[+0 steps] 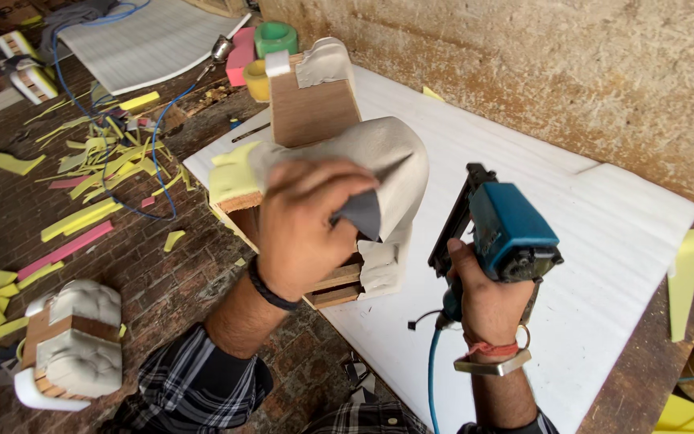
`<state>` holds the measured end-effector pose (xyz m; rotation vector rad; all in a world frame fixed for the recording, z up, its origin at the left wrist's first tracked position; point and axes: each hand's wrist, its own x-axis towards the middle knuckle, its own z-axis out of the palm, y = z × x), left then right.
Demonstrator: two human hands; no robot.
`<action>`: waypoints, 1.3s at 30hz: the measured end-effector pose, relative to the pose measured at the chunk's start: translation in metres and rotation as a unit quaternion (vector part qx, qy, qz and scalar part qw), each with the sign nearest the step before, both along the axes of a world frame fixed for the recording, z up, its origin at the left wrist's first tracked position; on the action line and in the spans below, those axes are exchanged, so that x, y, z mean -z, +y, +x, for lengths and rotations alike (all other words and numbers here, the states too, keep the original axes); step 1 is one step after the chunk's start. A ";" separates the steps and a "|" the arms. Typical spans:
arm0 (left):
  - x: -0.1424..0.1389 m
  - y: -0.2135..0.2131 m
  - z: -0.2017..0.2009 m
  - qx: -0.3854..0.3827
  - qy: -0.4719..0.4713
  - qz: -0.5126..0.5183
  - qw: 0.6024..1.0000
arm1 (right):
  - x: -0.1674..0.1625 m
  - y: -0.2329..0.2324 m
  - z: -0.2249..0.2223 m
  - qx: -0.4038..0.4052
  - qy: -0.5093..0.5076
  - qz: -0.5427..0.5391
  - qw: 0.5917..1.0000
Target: The person stretches a tufted beige fabric over a wooden chair frame with foam padding and staples it in place using a pneumatic nail gun. They pull and tuck the fabric around the frame edges, reposition the frame, and trim excess fabric with shears.
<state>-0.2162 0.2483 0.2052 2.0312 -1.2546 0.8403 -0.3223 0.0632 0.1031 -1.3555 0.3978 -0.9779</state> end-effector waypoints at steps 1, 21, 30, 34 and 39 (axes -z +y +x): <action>0.007 -0.002 -0.001 0.056 0.047 -0.021 0.997 | -0.003 -0.002 0.006 0.004 -0.010 -0.016 1.000; 0.085 -0.025 0.046 0.023 -0.133 0.039 0.990 | 0.046 0.024 0.020 0.008 0.005 -0.330 0.944; 0.086 -0.023 0.047 0.046 -0.108 0.026 0.993 | 0.045 0.029 0.022 0.065 0.048 -0.419 0.904; 0.086 -0.020 0.052 0.074 -0.109 0.023 0.991 | 0.038 0.031 0.016 0.041 0.022 -0.405 0.913; 0.087 -0.019 0.058 0.098 -0.092 0.029 0.990 | 0.036 0.040 0.014 0.067 0.123 -0.486 0.863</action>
